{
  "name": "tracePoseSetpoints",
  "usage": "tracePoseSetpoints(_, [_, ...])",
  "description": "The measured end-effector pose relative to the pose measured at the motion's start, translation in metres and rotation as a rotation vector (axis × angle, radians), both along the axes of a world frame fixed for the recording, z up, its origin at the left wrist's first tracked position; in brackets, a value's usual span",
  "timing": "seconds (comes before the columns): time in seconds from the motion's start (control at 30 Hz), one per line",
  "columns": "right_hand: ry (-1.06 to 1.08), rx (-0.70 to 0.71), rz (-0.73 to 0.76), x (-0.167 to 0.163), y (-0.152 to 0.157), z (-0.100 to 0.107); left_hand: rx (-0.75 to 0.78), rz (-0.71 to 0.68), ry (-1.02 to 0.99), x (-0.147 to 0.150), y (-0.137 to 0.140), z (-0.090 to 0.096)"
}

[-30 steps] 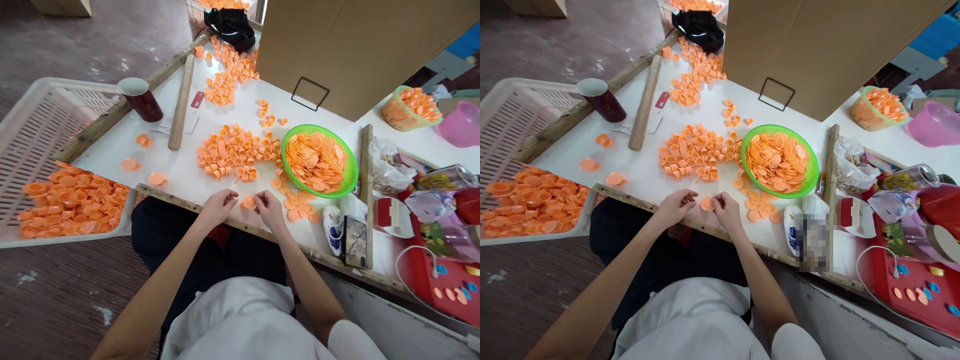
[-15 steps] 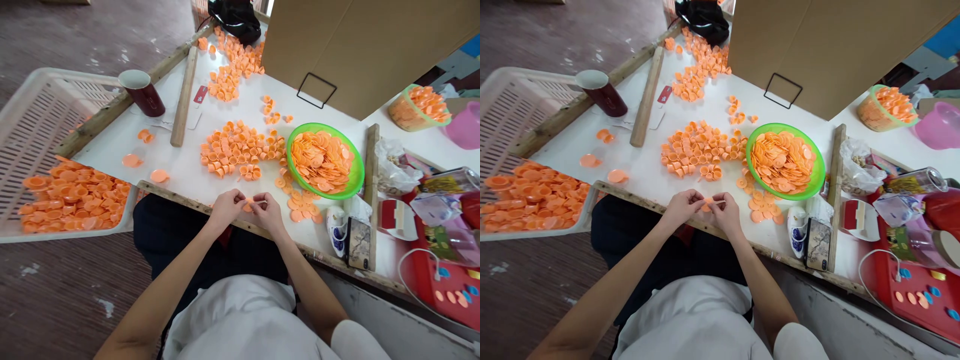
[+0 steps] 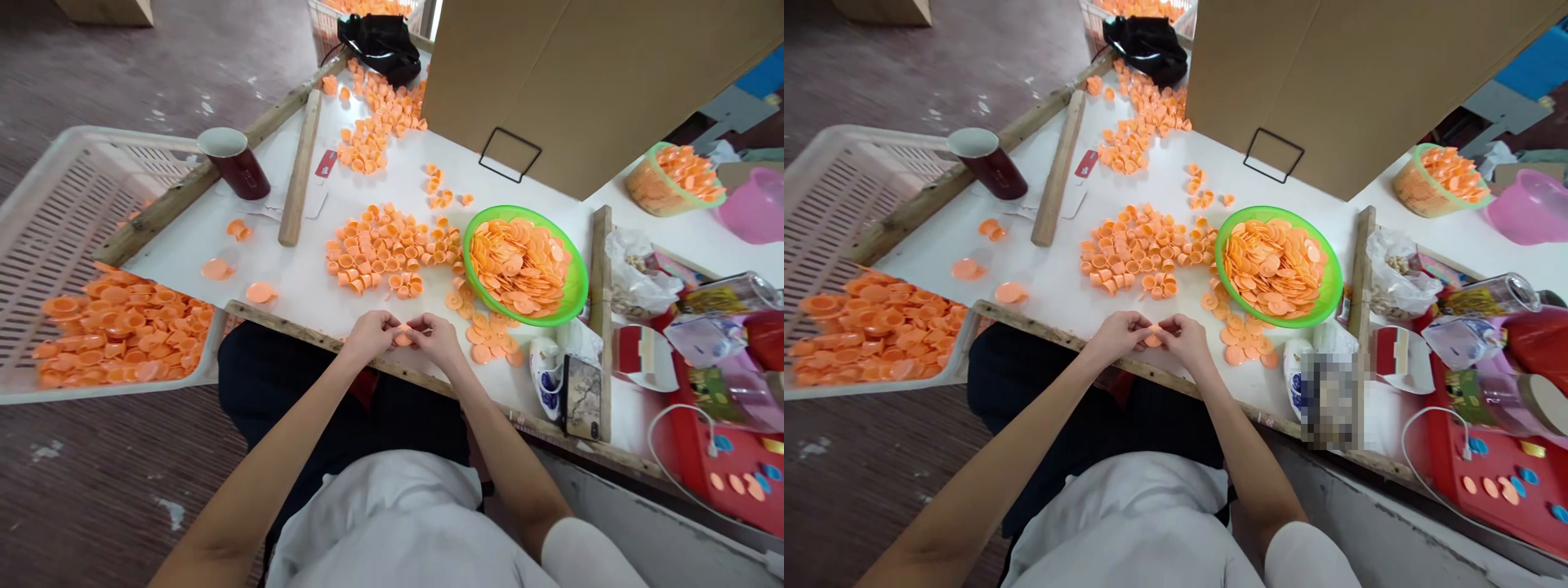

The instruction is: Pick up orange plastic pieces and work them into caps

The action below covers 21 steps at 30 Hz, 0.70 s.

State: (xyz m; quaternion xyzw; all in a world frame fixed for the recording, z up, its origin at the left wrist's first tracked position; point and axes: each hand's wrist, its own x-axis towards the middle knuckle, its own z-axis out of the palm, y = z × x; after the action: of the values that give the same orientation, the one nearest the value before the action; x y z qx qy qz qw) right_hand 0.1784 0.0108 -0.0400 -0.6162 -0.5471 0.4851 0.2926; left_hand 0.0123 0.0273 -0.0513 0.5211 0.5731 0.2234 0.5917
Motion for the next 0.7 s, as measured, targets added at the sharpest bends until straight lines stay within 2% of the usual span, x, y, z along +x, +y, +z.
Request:
tracePoseSetpoints(0.1, [-0.079, 0.043, -0.001, -0.0023, -0.0018, -0.0005, 0.004, 0.012, 0.013, 0.0005, -0.0018, 0.0011])
tracePoseSetpoints(0.33, [-0.041, 0.027, 0.048, 0.0011, -0.0085, 0.0, 0.078, -0.052, 0.067, -0.0001, -0.0091, 0.003])
tracePoseSetpoints(0.5, [-0.161, 0.063, 0.06, 0.0006, -0.0028, -0.0054, 0.122, -0.079, 0.149, 0.0017, -0.0036, 0.0007])
tracePoseSetpoints(0.63, [-0.114, 0.043, 0.102, 0.002, -0.0015, -0.0024, 0.115, -0.108, 0.174, 0.0021, -0.0009, 0.0046])
tracePoseSetpoints(0.7, [-0.124, 0.061, 0.122, 0.002, -0.0041, -0.0023, 0.172, -0.118, 0.231, 0.0024, -0.0012, 0.0059])
